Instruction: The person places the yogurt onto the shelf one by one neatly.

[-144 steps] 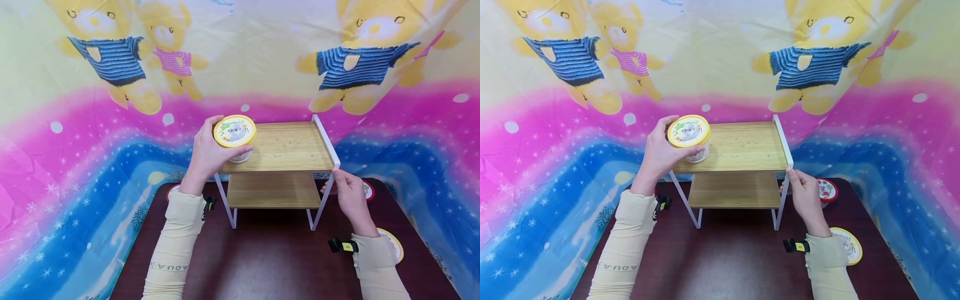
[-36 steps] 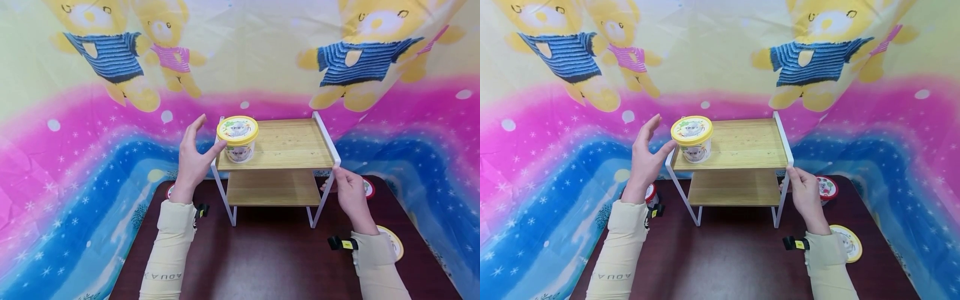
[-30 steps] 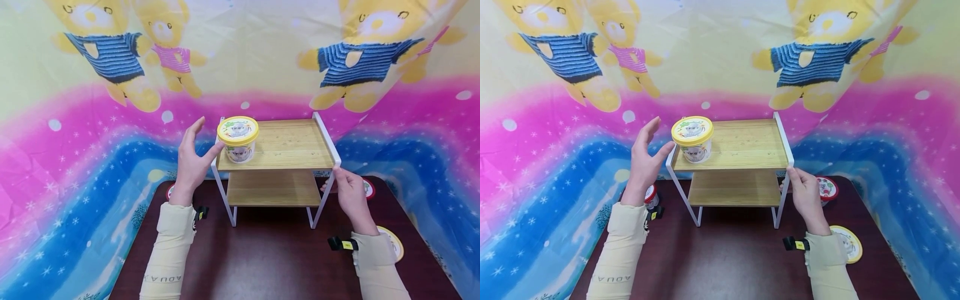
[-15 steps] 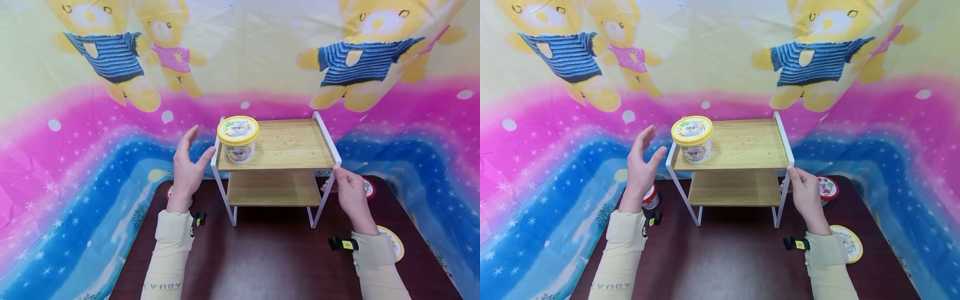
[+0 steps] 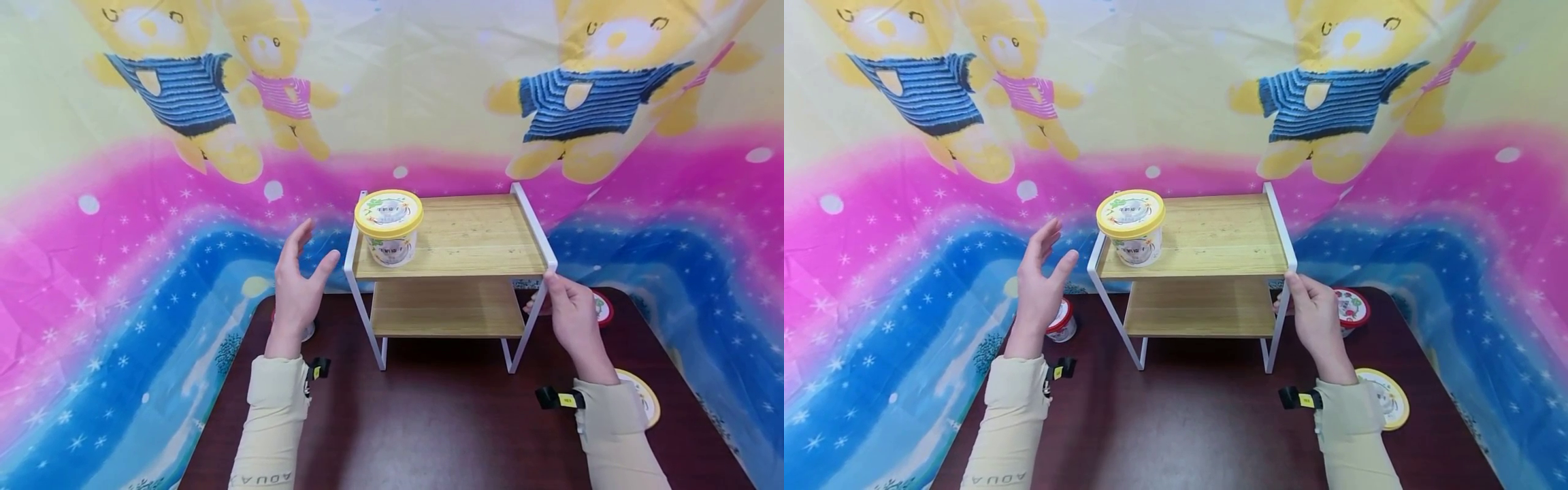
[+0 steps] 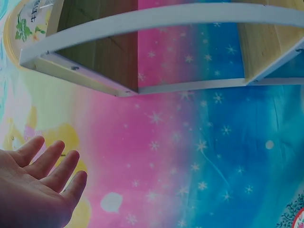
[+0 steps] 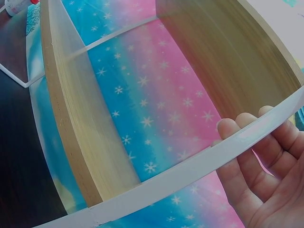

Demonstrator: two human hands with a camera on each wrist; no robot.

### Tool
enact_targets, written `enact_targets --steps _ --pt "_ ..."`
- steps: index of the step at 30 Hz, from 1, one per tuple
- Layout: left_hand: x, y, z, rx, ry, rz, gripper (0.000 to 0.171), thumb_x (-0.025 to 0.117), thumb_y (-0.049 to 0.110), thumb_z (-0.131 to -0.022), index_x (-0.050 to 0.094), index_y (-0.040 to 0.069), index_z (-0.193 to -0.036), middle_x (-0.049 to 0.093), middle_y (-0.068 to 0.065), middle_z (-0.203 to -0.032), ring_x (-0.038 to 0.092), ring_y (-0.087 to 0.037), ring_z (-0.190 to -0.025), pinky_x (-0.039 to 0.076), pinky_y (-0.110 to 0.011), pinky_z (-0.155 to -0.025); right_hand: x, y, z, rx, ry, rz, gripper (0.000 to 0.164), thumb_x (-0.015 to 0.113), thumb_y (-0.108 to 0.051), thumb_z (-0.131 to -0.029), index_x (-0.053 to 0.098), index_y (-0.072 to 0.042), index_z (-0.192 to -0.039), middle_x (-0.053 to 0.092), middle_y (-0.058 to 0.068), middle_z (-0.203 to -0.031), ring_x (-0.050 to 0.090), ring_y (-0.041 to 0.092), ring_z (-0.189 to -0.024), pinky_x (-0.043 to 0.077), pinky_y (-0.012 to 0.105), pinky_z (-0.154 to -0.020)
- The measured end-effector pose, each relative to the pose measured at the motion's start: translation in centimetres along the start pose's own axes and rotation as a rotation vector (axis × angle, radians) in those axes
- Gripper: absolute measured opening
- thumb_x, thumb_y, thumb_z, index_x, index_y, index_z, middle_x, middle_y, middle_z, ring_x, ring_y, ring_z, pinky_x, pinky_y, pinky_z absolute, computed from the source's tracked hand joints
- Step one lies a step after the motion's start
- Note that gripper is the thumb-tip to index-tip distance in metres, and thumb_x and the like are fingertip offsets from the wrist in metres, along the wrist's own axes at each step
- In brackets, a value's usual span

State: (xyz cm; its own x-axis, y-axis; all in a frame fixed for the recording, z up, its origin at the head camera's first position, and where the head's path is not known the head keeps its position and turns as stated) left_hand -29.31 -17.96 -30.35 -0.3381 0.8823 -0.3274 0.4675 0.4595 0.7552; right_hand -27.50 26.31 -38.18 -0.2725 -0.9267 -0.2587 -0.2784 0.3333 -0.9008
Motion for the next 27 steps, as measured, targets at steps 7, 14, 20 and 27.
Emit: enact_targets --steps 7,14,20,27 --pt "-0.7 -0.7 0.1 0.011 0.009 0.017 0.066 0.071 0.039 -0.096 0.044 0.020 -0.154 0.047 0.000 -0.153 0.040 -0.014 -0.139 0.032 -0.053 -0.113 0.0 0.1 0.0 0.001 -0.005 0.005 0.045 0.045 -0.032 -0.111 0.070 0.003 -0.096 0.069 0.024 -0.079 0.071 0.009 -0.066 0.057 0.021 -0.065" --pt "-1.3 -1.3 0.5 0.007 0.026 0.018 0.067 0.071 0.037 -0.096 0.044 0.018 -0.154 0.047 0.002 -0.152 0.041 -0.015 -0.140 0.032 -0.053 -0.114 0.1 0.1 0.0 0.001 0.008 0.016 0.050 0.045 -0.033 -0.110 0.068 0.012 -0.106 0.069 0.023 -0.079 0.071 0.009 -0.065 0.056 0.020 -0.064" --pt "-1.7 -2.1 0.7 -0.020 0.036 0.009 0.066 0.071 0.036 -0.096 0.044 0.018 -0.154 0.047 0.004 -0.152 0.040 -0.015 -0.140 0.032 -0.052 -0.114 0.1 0.0 0.0 -0.014 0.006 -0.012 0.049 0.045 -0.030 -0.111 0.067 0.012 -0.098 0.070 0.020 -0.077 0.072 0.013 -0.065 0.057 0.021 -0.064" --pt "-2.2 -3.0 1.3 -0.068 0.035 0.009 0.068 0.070 0.038 -0.097 0.042 0.019 -0.156 0.044 0.004 -0.155 0.038 -0.016 -0.142 0.029 -0.054 -0.115 0.1 0.0 -0.1 -0.026 -0.008 -0.010 0.049 0.044 -0.032 -0.111 0.067 0.007 -0.092 0.069 0.024 -0.078 0.073 0.014 -0.066 0.057 0.022 -0.065"
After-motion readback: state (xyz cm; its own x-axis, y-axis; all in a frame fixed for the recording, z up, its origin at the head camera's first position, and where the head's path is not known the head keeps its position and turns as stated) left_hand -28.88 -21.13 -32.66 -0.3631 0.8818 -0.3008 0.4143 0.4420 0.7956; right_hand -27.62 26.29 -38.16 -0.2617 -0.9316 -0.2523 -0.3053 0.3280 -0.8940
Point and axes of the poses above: each hand's wrist, its own z-axis away from the middle knuckle, its own x-axis out of the palm, y = z × x, the point moved 9 cm from there along -z, towards the middle knuckle
